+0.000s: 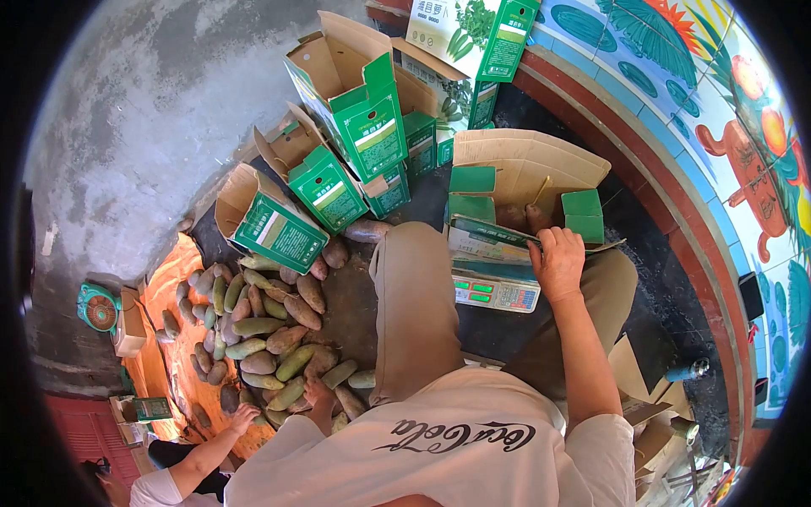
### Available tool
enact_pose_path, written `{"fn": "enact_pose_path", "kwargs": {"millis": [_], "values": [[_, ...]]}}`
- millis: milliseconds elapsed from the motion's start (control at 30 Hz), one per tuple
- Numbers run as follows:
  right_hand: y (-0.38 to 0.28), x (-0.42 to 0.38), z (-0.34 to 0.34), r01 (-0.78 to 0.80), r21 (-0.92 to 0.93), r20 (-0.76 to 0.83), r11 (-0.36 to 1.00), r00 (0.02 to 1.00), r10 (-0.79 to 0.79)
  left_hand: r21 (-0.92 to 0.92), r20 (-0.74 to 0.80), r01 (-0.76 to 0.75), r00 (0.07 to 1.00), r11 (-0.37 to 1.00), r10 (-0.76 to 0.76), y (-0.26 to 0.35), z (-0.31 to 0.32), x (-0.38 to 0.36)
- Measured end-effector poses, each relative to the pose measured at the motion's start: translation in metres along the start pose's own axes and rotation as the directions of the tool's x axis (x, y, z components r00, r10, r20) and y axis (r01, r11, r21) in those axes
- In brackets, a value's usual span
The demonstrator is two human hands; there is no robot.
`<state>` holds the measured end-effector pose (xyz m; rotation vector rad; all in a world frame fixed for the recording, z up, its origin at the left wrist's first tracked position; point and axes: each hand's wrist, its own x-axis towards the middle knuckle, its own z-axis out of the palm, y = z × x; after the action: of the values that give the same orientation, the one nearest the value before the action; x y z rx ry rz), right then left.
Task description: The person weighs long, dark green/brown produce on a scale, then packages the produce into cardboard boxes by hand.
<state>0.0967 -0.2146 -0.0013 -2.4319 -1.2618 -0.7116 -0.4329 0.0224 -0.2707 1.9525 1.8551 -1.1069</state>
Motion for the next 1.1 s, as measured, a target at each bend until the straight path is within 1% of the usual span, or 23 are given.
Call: {"fn": "enact_pose_path", "kwargs": {"millis": [67, 167, 267, 367, 467, 567, 600, 667, 700, 767, 800, 833, 867, 967, 1000, 1067, 1100], "values": [[0.000, -0.001, 0.001, -0.001, -0.002, -0.003, 1.000, 1.000, 0.001, 0.055, -0.002, -0.037, 0.999, 0.998, 0.037, 0.000, 0.012, 0.004], [0.000, 0.000, 0.001, -0.003, -0.001, -0.005, 1.000, 1.000, 0.003, -0.121, 0.016, 0.000, 1.000, 0.993, 0.002, -0.007, 0.057, 0.045], [0.000, 0.000, 0.001, -0.001, -0.006, -0.009, 1.000, 1.000, 0.001, -0.130, 0.010, 0.034, 0.999, 0.991, -0.033, -0.004, 0.066, 0.045], [-0.002, 0.001, -0.001, 0.000, 0.000, -0.011, 1.000, 1.000, 0.000, -0.154, -0.008, 0.055, 0.998, 0.987, -0.057, 0.002, 0.049, 0.024], [-0.001, 0.000, 0.001, -0.001, -0.001, -0.014, 1.000, 1.000, 0.001, -0.166, 0.155, 0.075, 0.987, 0.983, -0.049, 0.007, 0.051, 0.028], [-0.001, 0.000, 0.001, -0.002, -0.003, -0.017, 1.000, 1.000, 0.002, -0.225, 0.193, 0.110, 0.979, 0.968, -0.066, 0.013, 0.025, 0.000], [-0.001, 0.000, 0.001, -0.003, -0.004, -0.016, 1.000, 1.000, 0.003, -0.268, 0.127, 0.104, 0.989, 0.958, -0.071, 0.013, 0.026, -0.001], [0.000, 0.000, 0.002, -0.007, -0.004, -0.016, 1.000, 1.000, 0.007, -0.349, -0.009, 0.080, 0.996, 0.934, -0.089, 0.012, 0.055, 0.015], [0.000, 0.000, 0.002, -0.009, -0.002, -0.017, 1.000, 1.000, 0.009, -0.469, 0.104, 0.104, 0.993, 0.877, -0.062, 0.005, 0.098, 0.064], [-0.001, 0.000, 0.001, -0.012, 0.004, -0.021, 1.000, 1.000, 0.012, -0.654, 0.326, 0.230, 0.945, 0.721, -0.005, 0.010, 0.082, 0.066], [-0.001, 0.001, 0.001, -0.013, 0.007, -0.024, 1.000, 1.000, 0.013, -0.641, 0.299, 0.207, 0.954, 0.739, -0.008, 0.010, 0.097, 0.074], [-0.002, 0.001, 0.000, -0.015, 0.009, -0.027, 1.000, 1.000, 0.016, -0.626, 0.271, 0.184, 0.963, 0.758, -0.011, 0.016, 0.083, 0.056], [-0.002, 0.001, 0.000, -0.019, 0.010, -0.031, 1.000, 0.999, 0.019, -0.610, 0.242, 0.163, 0.970, 0.776, -0.013, 0.031, 0.019, -0.008], [-0.002, 0.000, -0.001, -0.011, 0.022, -0.049, 1.000, 0.999, 0.012, -0.608, 0.057, 0.085, 0.996, 0.789, -0.064, 0.040, 0.003, -0.018], [-0.002, 0.000, -0.001, -0.011, 0.029, -0.056, 1.000, 0.998, 0.012, -0.596, 0.082, 0.094, 0.995, 0.797, -0.057, 0.041, 0.003, -0.007], [-0.002, 0.000, -0.001, -0.009, 0.043, -0.069, 0.999, 0.998, 0.012, -0.571, 0.131, 0.114, 0.990, 0.813, -0.046, 0.039, 0.023, 0.037], [-0.002, -0.001, -0.001, -0.008, 0.052, -0.070, 0.999, 0.997, 0.011, -0.627, 0.163, 0.139, 0.986, 0.766, -0.046, 0.039, 0.015, 0.036]]}}
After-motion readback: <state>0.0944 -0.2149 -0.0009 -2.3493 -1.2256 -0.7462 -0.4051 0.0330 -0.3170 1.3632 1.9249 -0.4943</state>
